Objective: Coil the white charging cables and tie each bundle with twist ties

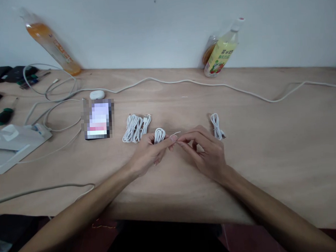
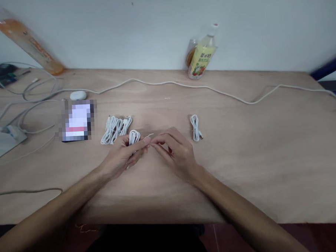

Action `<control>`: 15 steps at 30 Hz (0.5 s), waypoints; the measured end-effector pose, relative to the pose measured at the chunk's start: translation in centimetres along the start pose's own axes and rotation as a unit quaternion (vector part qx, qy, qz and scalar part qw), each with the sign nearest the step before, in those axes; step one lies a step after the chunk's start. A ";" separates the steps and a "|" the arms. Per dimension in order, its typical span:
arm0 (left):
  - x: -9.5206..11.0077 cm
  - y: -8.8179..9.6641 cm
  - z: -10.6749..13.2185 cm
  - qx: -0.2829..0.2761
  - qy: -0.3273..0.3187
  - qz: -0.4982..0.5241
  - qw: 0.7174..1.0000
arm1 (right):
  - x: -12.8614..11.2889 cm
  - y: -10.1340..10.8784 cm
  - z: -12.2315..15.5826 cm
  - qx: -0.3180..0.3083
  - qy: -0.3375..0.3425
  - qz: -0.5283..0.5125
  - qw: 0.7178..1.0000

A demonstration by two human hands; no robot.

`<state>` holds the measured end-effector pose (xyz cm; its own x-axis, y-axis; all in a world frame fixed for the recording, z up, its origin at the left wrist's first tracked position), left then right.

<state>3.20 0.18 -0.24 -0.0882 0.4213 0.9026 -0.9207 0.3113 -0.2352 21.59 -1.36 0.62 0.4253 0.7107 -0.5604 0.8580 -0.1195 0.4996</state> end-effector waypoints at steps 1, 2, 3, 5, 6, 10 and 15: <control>0.0 0.0 0.0 0.000 0.002 -0.001 1.000 | 0.0 0.0 0.0 -0.004 -0.010 -0.002 1.000; 0.0 0.0 0.0 0.002 0.004 -0.003 1.000 | 0.0 0.0 0.0 -0.008 -0.023 -0.003 1.000; 0.0 0.0 0.0 0.004 0.006 -0.007 1.000 | 0.0 0.0 0.0 -0.015 -0.037 -0.005 0.999; 0.0 0.0 0.0 0.010 0.008 -0.015 1.000 | 0.0 0.0 0.0 -0.026 -0.060 -0.011 0.998; 0.0 0.0 0.0 0.011 0.008 -0.019 1.000 | 0.0 0.1 -0.1 -0.026 -0.066 -0.012 0.997; 0.0 0.0 0.0 0.010 0.003 -0.030 0.999 | -0.1 0.3 -0.2 -0.020 -0.057 -0.002 0.998; 0.2 0.2 -0.1 0.023 -0.012 -0.055 0.998 | 0.1 0.4 -0.4 -0.007 -0.030 -0.015 0.999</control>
<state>3.05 0.36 -0.13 0.0058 0.3657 0.9307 -0.9415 0.3156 -0.1182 21.85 -1.11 1.02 0.4154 0.6716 -0.6135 0.8671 -0.0885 0.4902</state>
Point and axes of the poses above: each hand's wrist, its own z-axis away from the middle knuckle, its own y-axis out of the back of the hand, x = y × z, the point moved 3 cm from there along -z, towards the middle knuckle, and after that the axes turned 4 degrees about y, right-handed, at the moved point
